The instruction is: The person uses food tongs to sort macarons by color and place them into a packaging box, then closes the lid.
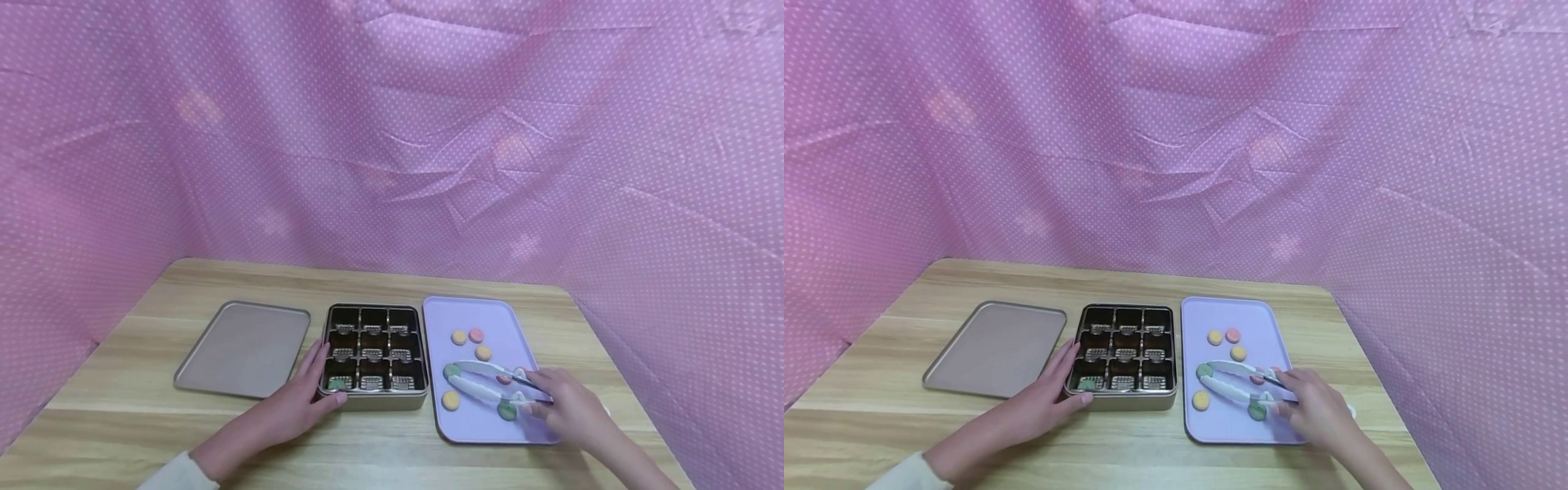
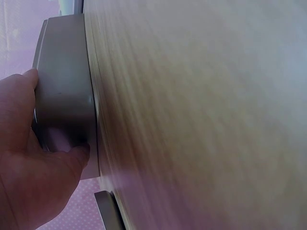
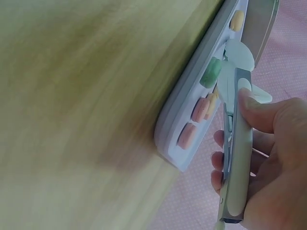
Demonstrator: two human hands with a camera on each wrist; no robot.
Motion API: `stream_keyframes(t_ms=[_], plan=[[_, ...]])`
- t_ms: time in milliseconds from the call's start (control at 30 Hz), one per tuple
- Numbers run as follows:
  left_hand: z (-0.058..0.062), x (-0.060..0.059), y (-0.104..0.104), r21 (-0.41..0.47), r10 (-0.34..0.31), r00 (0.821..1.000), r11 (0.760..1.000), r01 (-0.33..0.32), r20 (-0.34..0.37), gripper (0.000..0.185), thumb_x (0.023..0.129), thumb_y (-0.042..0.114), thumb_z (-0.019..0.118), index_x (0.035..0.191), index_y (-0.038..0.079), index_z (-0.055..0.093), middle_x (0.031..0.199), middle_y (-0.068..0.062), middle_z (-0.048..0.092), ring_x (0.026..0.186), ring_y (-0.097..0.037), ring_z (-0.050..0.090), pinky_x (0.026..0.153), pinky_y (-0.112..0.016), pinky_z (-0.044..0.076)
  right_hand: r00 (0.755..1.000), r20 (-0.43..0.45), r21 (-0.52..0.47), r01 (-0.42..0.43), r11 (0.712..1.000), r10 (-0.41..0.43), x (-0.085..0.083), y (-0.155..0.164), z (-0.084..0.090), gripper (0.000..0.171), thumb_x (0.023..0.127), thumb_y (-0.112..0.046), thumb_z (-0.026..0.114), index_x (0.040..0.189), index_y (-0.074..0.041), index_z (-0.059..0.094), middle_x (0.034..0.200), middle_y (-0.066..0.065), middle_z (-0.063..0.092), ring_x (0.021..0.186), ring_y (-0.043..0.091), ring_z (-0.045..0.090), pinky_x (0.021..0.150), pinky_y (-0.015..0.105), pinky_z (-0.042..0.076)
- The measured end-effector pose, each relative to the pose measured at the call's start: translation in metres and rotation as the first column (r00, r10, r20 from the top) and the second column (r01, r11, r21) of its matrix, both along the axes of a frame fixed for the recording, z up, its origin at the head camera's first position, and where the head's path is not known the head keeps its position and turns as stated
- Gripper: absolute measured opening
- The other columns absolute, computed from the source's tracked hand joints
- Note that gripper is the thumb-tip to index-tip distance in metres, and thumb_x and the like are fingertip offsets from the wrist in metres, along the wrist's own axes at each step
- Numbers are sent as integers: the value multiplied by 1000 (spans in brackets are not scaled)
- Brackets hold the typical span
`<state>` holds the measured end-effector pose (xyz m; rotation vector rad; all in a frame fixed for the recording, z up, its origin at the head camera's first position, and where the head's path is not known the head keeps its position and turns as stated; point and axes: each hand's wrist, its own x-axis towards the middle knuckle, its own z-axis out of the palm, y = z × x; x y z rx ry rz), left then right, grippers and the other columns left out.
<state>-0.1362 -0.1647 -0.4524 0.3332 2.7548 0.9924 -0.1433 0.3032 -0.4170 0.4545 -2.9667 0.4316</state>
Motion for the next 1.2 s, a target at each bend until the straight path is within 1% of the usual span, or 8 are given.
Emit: stream_keyframes(t_ms=[300, 467, 633, 733, 833, 1033, 1200], plan=[[0, 0, 0, 0, -1, 1000, 1000, 1, -1, 107, 89, 77, 48, 162, 25, -11, 169, -4, -19, 146, -48, 30, 114, -65, 33, 999, -43, -1, -8, 1000, 8, 1, -1, -4, 59, 78, -22, 85, 132, -5, 67, 122, 18, 69, 113, 40, 65, 90, 61, 55], [1, 1, 0, 2, -2, 1000, 1000, 2, -3, 106, 90, 76, 48, 162, 25, -10, 169, -4, -19, 147, -48, 29, 115, -65, 32, 998, -57, -24, -2, 1000, 0, 2, -2, -5, 58, 78, -21, 86, 131, -5, 67, 120, 17, 70, 111, 38, 66, 89, 60, 56], [2, 2, 1, 8, -1, 1000, 1000, 1, -5, 107, 90, 76, 48, 162, 24, -9, 169, -4, -19, 147, -49, 29, 115, -66, 31, 997, -72, -50, 6, 999, -10, 1, -2, -4, 55, 78, -20, 86, 127, -3, 69, 118, 16, 70, 109, 37, 67, 87, 58, 56], [1, 2, 1, 7, -2, 1000, 1000, 2, -3, 107, 89, 77, 48, 162, 24, -9, 169, -4, -19, 147, -49, 28, 115, -66, 31, 997, -75, -70, 16, 997, -21, -1, -1, 0, 55, 78, -20, 85, 127, 0, 69, 120, 20, 69, 110, 42, 66, 88, 61, 55], [1, 2, 1, 9, 0, 1000, 1000, 0, -3, 107, 90, 77, 48, 162, 24, -10, 169, -4, -19, 147, -49, 28, 115, -66, 31, 996, -85, -81, 9, 997, -16, -5, -1, 5, 55, 79, -19, 84, 128, 1, 67, 121, 21, 69, 112, 45, 64, 90, 64, 53], [0, 2, 1, 9, -1, 1000, 1000, 1, -4, 106, 90, 77, 48, 162, 24, -10, 169, -5, -19, 147, -48, 28, 115, -66, 31, 989, -143, -96, -57, 994, 43, -11, -9, 20, 56, 81, -17, 83, 129, 3, 65, 118, 15, 71, 105, 35, 66, 82, 55, 57], [0, 1, 1, 20, 1, 1000, 1000, -1, 11, 106, 90, 76, 48, 162, 25, -10, 169, -4, -19, 148, -47, 26, 117, -66, 29, 989, -139, -110, -66, 992, 51, -17, -24, 30, 61, 81, -30, 84, 131, 0, 65, 121, 15, 70, 107, 33, 66, 86, 55, 57]])
